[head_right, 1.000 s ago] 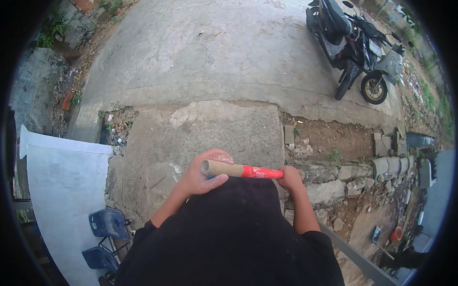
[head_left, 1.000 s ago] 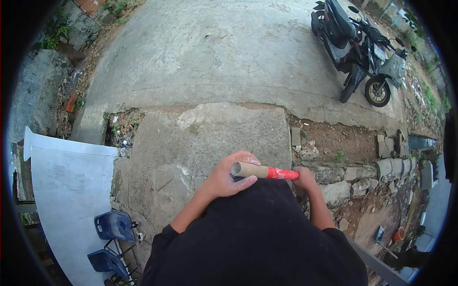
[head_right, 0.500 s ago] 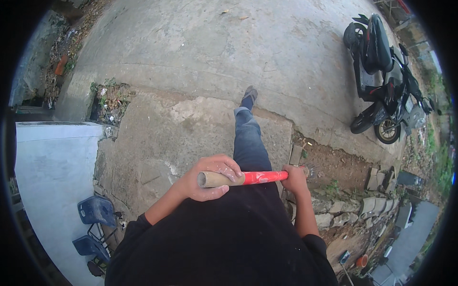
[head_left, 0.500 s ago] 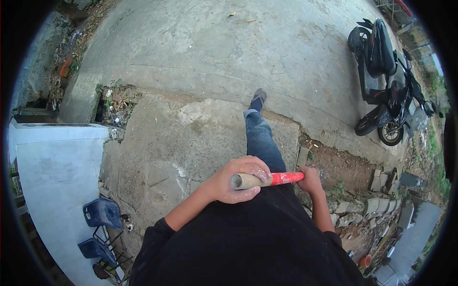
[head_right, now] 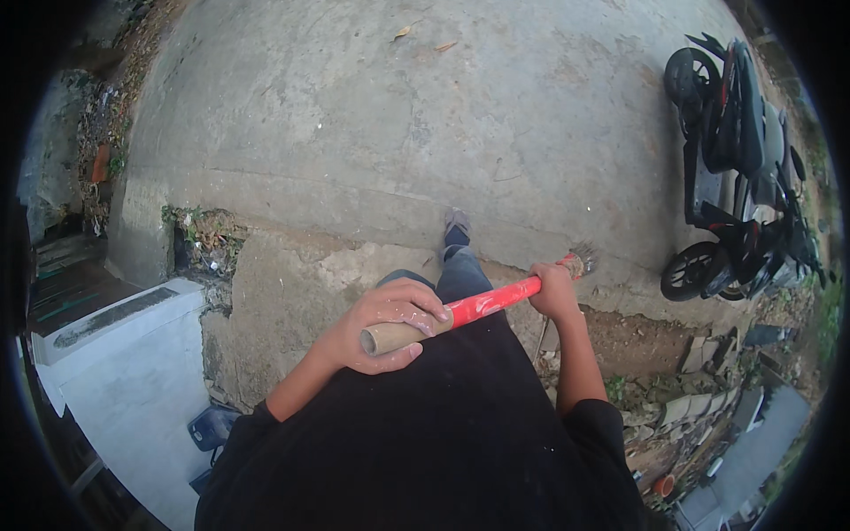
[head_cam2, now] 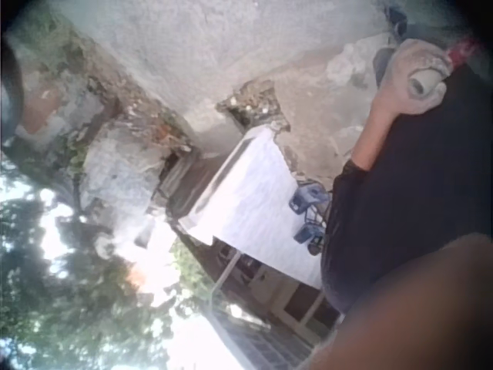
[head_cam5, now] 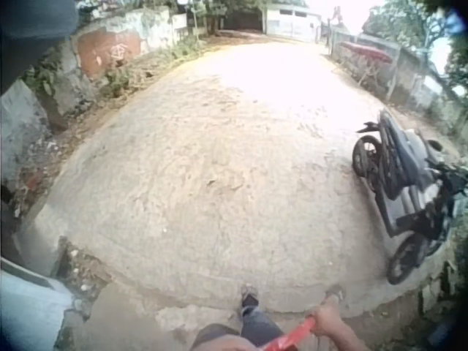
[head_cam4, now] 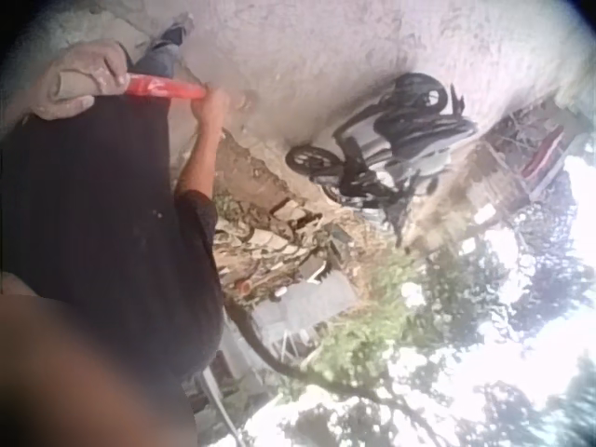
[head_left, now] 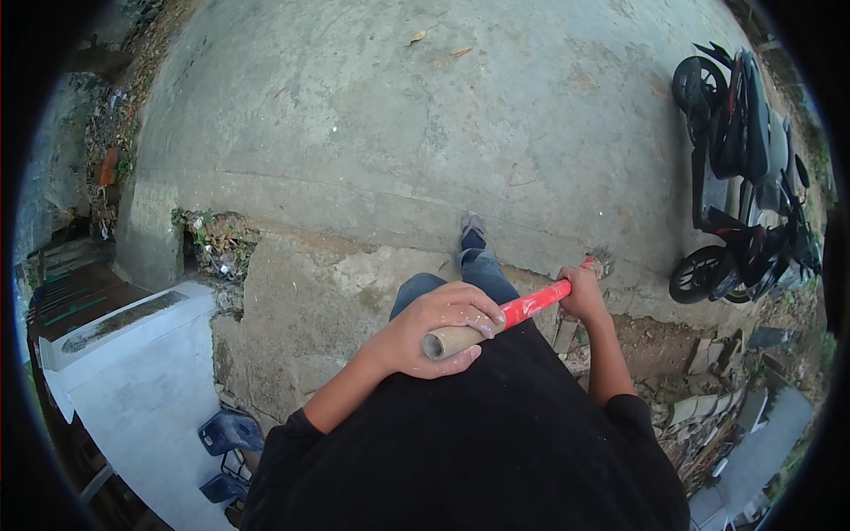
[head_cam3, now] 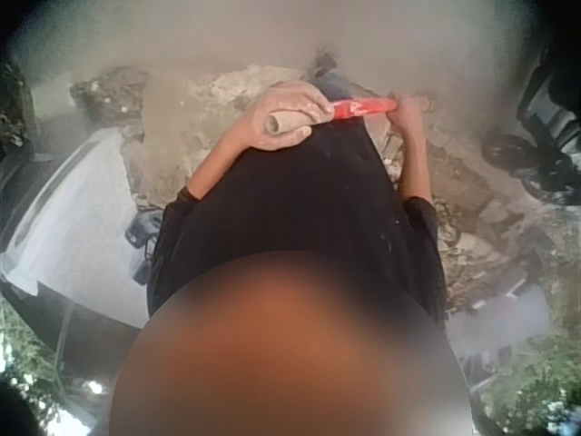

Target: The person is sweeping dirt and debris from an outdoor concrete and dirt area using a broom.

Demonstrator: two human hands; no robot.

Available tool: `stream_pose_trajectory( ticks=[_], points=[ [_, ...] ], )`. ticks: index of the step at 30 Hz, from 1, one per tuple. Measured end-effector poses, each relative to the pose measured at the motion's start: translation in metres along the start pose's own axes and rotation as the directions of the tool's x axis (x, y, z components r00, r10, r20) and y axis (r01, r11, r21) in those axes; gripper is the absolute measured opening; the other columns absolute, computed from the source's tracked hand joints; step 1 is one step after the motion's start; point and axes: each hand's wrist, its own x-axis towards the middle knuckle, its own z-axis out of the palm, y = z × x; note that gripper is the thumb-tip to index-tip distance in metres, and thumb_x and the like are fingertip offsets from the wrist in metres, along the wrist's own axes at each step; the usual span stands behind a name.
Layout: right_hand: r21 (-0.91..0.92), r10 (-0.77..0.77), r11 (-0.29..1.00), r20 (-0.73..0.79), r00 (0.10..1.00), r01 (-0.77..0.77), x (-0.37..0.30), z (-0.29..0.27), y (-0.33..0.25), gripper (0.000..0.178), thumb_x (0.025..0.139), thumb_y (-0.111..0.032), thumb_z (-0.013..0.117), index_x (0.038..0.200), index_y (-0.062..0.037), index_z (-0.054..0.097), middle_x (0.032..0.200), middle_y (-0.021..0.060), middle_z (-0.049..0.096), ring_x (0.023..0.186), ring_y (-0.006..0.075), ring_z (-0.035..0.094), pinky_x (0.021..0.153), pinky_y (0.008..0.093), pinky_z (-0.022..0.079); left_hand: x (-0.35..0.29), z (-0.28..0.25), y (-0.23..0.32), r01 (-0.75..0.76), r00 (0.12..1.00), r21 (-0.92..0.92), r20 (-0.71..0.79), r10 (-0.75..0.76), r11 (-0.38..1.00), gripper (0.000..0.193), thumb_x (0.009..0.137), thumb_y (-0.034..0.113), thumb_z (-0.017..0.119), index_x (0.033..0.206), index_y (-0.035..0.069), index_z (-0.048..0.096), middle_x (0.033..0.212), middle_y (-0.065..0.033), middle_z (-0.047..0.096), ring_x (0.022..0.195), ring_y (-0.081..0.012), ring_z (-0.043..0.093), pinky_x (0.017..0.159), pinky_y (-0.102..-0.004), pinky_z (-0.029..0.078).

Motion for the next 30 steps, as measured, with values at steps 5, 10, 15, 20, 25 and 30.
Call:
stream_pose_trajectory(
  ticks=[5, 10, 15, 20, 25, 30],
  points=[
    [-0.119, -0.06, 0.991, 0.038, 0.997, 0.064, 0.08, -0.032, -0.027, 0.012, 0.073, -0.008, 0.074, 0.081, -0.003, 0.067, 0.083, 0.0188, 0.07, 0.084, 0.0425, 0.068, 0.077, 0.048, 0.053, 0.015, -0.068, -0.016, 0.13, 0.981, -0.075, -0.135, -0.14, 0.989, 0.025, 0.08, 0.004, 0.074, 0.104, 0.006, 0.07, 0.121, -0.0115, 0.071, 0.112, -0.0298, 0.067, 0.103, -0.0426, 0.048],
    [-0.11, -0.084, 0.99, 0.033, 0.996, 0.087, 0.13, -0.044, -0.072, 0.016, 0.073, -0.01, 0.075, 0.084, -0.0033, 0.066, 0.083, 0.0175, 0.069, 0.086, 0.0413, 0.068, 0.078, 0.048, 0.052, 0.038, -0.135, -0.024, 0.064, 0.992, -0.07, -0.108, -0.071, 0.996, 0.023, 0.08, 0.006, 0.075, 0.102, 0.006, 0.07, 0.12, -0.0113, 0.072, 0.112, -0.0297, 0.067, 0.102, -0.0436, 0.049],
    [-0.1, -0.025, 0.995, 0.024, 0.999, 0.028, 0.158, -0.032, -0.136, 0.015, 0.074, -0.009, 0.076, 0.084, -0.0024, 0.066, 0.082, 0.0187, 0.069, 0.083, 0.0413, 0.068, 0.076, 0.048, 0.052, 0.056, -0.22, -0.047, -0.051, 0.998, -0.262, -0.053, 0.038, 0.964, 0.017, 0.079, 0.005, 0.072, 0.095, 0.005, 0.07, 0.107, -0.0131, 0.074, 0.11, -0.0328, 0.067, 0.101, -0.0467, 0.05],
    [0.006, 0.107, 0.994, -0.054, 0.993, -0.107, 0.214, 0.014, -0.221, 0.015, 0.076, -0.016, 0.077, 0.084, -0.0069, 0.068, 0.082, 0.0156, 0.069, 0.085, 0.0404, 0.068, 0.082, 0.0499, 0.05, 0.052, -0.289, -0.048, -0.139, 0.953, -0.637, -0.293, -0.072, 0.758, 0.015, 0.086, 0.011, 0.07, 0.079, 0.005, 0.058, 0.082, -0.0092, 0.065, 0.083, -0.0258, 0.065, 0.083, -0.0396, 0.052],
    [0.285, -0.28, 0.927, 0.095, 0.955, 0.243, 0.332, 0.06, -0.344, 0.018, 0.074, -0.014, 0.077, 0.086, -0.005, 0.067, 0.084, 0.0164, 0.067, 0.085, 0.0407, 0.066, 0.08, 0.0478, 0.051, 0.034, -0.352, -0.037, -0.307, 0.856, -0.478, -0.516, 0.019, 0.823, 0.029, 0.088, 0.022, 0.071, 0.07, 0.007, 0.053, 0.067, -0.0056, 0.057, 0.063, -0.0201, 0.057, 0.061, -0.0326, 0.044],
    [0.48, -0.561, 0.783, 0.268, 0.784, 0.396, 0.423, 0.113, -0.43, 0.022, 0.082, -0.02, 0.08, 0.083, -0.007, 0.062, 0.086, 0.0135, 0.065, 0.089, 0.0379, 0.064, 0.079, 0.0478, 0.05, 0.017, -0.388, -0.036, -0.089, 0.875, 0.105, -0.467, 0.128, 0.99, 0.027, 0.077, 0.018, 0.076, 0.066, 0.01, 0.052, 0.066, -0.0049, 0.054, 0.059, -0.0241, 0.055, 0.058, -0.0344, 0.042]
  ],
)
